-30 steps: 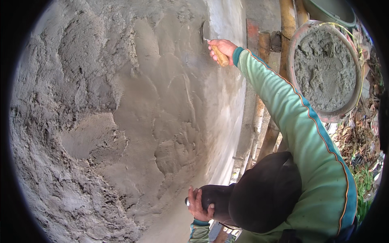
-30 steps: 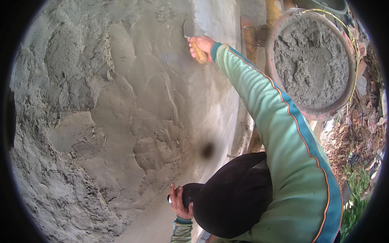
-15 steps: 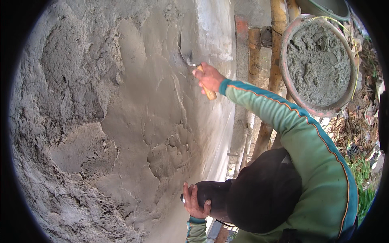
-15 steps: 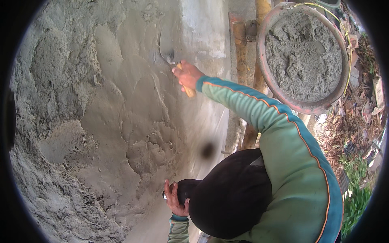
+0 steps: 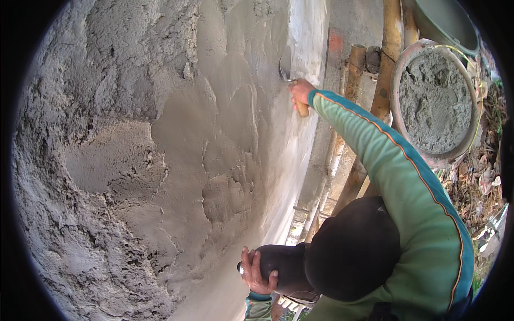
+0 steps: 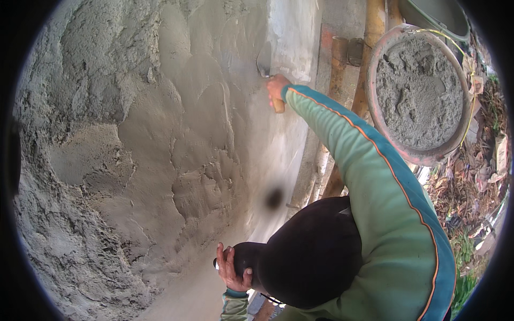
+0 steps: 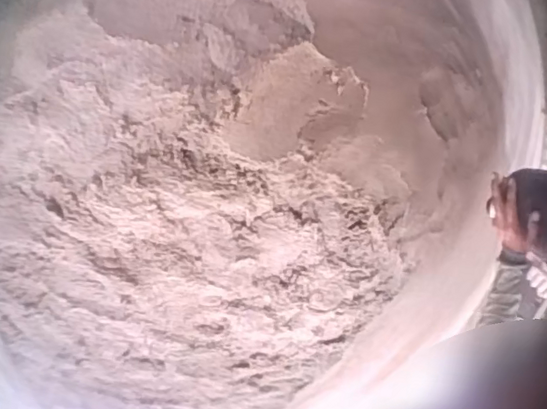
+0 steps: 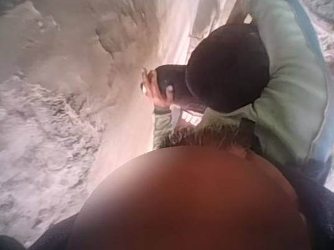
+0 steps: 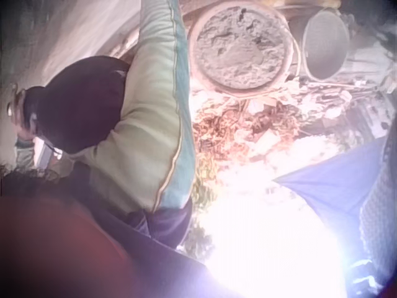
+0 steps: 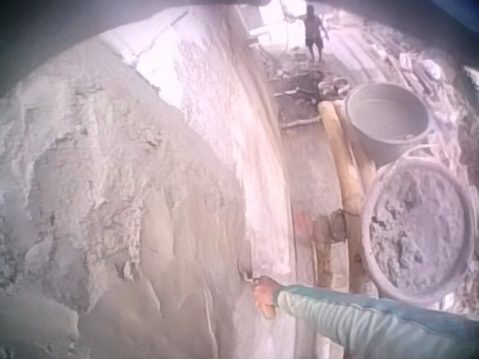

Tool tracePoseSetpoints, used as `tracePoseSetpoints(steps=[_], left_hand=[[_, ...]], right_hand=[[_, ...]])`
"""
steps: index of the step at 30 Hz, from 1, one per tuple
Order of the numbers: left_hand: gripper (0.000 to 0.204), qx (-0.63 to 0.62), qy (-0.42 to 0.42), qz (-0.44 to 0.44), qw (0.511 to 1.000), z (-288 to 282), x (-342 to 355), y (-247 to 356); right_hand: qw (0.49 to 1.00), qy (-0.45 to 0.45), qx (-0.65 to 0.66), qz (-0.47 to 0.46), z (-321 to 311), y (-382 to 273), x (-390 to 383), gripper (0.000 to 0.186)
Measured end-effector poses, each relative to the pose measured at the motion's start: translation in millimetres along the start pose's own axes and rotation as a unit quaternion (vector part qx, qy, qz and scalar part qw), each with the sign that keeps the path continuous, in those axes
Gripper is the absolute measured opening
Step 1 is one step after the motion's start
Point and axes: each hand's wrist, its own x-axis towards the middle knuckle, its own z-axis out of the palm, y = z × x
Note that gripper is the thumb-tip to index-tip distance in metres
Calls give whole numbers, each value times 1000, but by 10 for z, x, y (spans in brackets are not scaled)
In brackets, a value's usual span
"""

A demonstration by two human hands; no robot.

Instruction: The person scoops wet cement from a bucket and applies it to a vertical wall using a trowel, smoothing the surface in repeated strokes. The person works on a bamboo scaffold, receiving additional cement from a coworker below.

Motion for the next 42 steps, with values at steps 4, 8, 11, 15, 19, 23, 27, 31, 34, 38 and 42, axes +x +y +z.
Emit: tracePoseSetpoints(steps=[4,8,11,15,19,23,27,31,34,38,42], left_hand=[[72,-7,-28,20,999,25,106,-41],[74,1,-17,21,1000,27,82,-59],[77,9,-18,15,1000,26,43,-54],[74,-11,-8,18,1000,40,67,-59],[72,-13,-6,16,1000,32,52,-48],[72,-4,0,8,1000,11,-26,-33],[72,-10,7,3,1000,14,-11,-33],[72,-17,-9,20,1000,32,80,-44],[78,-17,-27,15,999,21,78,-49],[79,-3,-17,5,1000,16,2,-60],[79,5,-7,10,1000,35,-35,-49]], right_hand=[[992,-59,115,-4,151,382,-323,29],[956,-74,278,-48,14,-406,-320,29],[977,-18,176,-117,-5,-800,-380,33],[982,1,91,-168,-22,-495,-630,45],[979,70,110,-158,-223,-470,-529,36],[976,94,122,-152,-222,-792,-222,39],[998,6,51,-29,121,-363,-269,43],[999,-26,-28,-10,-50,128,-418,42],[986,94,-5,-134,-258,-127,-360,38],[972,116,85,-187,-252,-932,-172,51],[995,74,47,-46,-186,-1094,-72,49]])
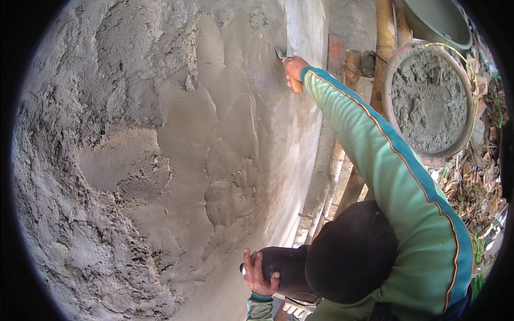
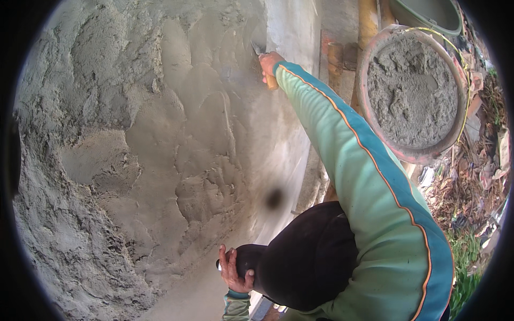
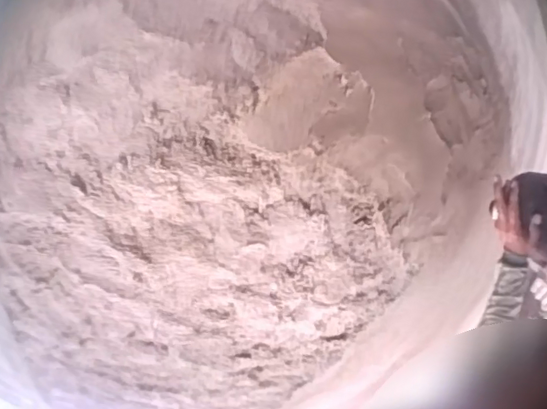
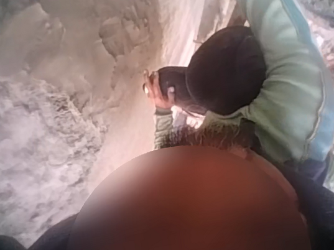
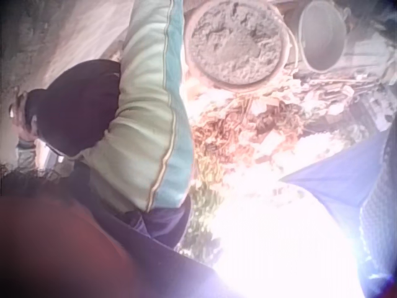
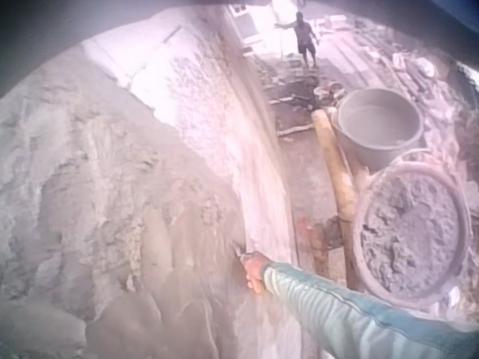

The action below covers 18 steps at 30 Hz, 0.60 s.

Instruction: The person scoops wet cement from a bucket and applies it to a vertical wall using a trowel, smoothing the surface in repeated strokes. The person works on a bamboo scaffold, receiving additional cement from a coworker below.

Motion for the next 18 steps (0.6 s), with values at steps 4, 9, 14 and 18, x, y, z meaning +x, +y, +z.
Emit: tracePoseSetpoints(steps=[4,9,14,18], left_hand=[[78,-17,-18,-3,1000,-2,59,2],[74,0,-5,28,1000,-42,54,55],[72,7,11,11,1000,-37,3,105],[74,11,2,17,1000,-15,43,95]], right_hand=[[998,-2,-34,61,-177,422,-5,42],[990,20,137,16,-314,368,-7,31],[994,17,82,-72,-245,-416,-142,30],[983,9,16,-180,-334,-675,-327,31]])
